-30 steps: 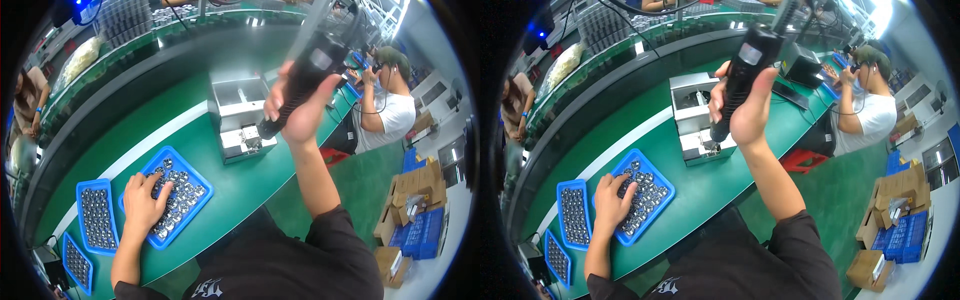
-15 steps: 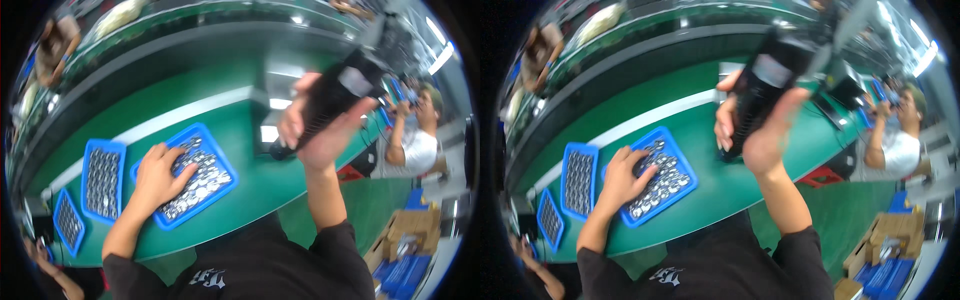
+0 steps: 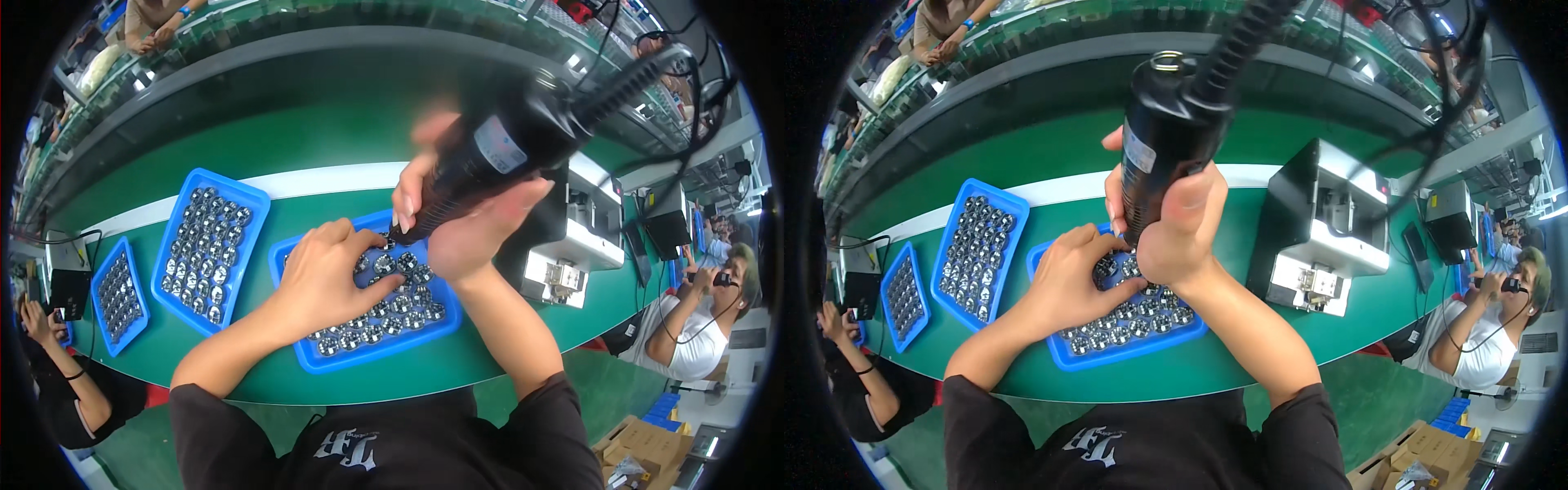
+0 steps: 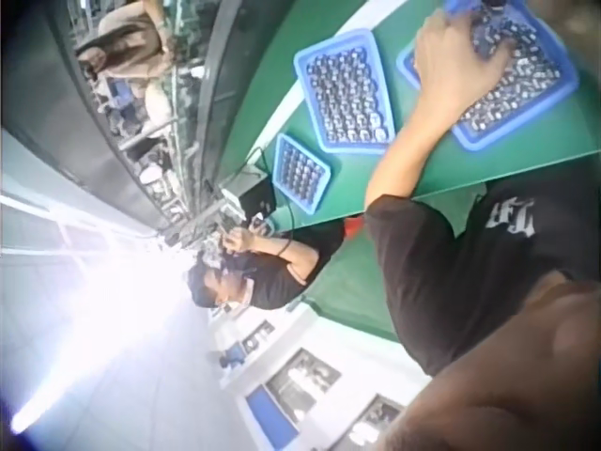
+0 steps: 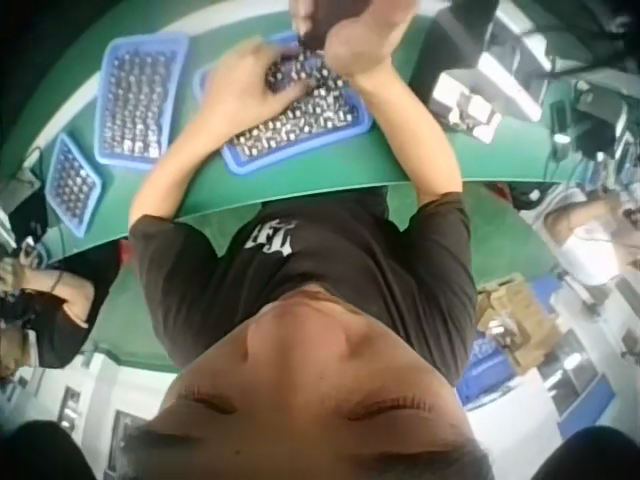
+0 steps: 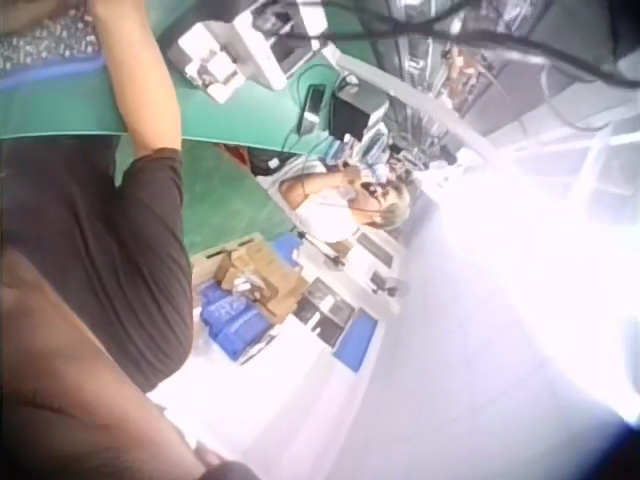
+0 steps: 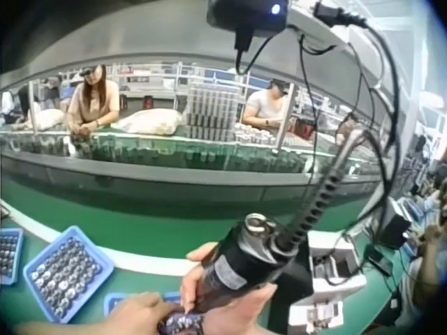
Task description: The person assembles circular circuit boards in a tray, holding each board in place by hand and driving screws into it using an electric screwdriver.
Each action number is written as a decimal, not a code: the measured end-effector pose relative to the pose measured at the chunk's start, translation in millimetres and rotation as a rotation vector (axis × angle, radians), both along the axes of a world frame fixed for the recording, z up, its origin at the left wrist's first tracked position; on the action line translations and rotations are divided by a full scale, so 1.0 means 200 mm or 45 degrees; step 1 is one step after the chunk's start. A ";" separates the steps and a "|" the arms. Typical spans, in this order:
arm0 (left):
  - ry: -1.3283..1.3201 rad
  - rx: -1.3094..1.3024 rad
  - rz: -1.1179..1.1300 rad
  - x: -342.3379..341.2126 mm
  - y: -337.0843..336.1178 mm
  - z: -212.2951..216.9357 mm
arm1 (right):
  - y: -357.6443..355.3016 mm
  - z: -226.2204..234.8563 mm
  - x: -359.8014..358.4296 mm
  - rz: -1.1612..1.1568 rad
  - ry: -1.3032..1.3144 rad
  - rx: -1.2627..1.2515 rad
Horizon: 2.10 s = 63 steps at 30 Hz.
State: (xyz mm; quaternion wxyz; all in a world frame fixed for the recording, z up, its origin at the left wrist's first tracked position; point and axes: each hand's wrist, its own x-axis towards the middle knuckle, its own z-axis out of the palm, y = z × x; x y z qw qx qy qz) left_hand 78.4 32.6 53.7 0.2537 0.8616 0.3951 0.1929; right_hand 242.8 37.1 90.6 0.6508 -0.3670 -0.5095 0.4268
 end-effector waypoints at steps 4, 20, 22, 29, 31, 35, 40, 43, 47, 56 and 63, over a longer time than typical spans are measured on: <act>-0.034 -0.019 0.010 0.00 0.01 -0.01 | 0.01 -0.03 0.02 0.049 0.024 -0.030; -0.055 -0.018 -0.011 0.00 0.04 -0.05 | 0.02 -0.08 -0.05 0.022 0.069 -0.182; -0.045 -0.031 -0.005 0.00 0.04 -0.05 | 0.02 -0.08 -0.05 0.024 0.048 -0.172; -0.061 -0.048 0.001 0.00 0.04 -0.05 | 0.01 -0.09 -0.05 0.050 -0.001 -0.164; -0.056 -0.055 -0.028 0.00 0.04 -0.05 | 0.00 -0.09 -0.06 0.077 -0.008 -0.189; -0.032 -0.113 -0.016 -0.01 0.04 -0.04 | -0.02 -0.11 -0.07 0.074 0.011 -0.273; -0.003 -0.067 -0.008 -0.02 0.03 -0.03 | -0.03 -0.15 -0.05 0.146 0.056 -0.275; 0.027 -0.034 -0.017 -0.01 0.02 -0.03 | -0.05 -0.18 -0.04 0.203 0.105 -0.252; 0.009 0.087 -0.034 0.00 0.00 -0.02 | -0.05 -0.18 -0.05 0.190 0.166 -0.071; 0.048 0.150 -0.078 0.08 -0.06 0.02 | -0.41 0.12 0.30 -0.014 0.305 0.315; -0.116 0.340 -0.062 0.08 -0.10 0.01 | -0.64 0.33 0.73 -0.559 0.095 0.297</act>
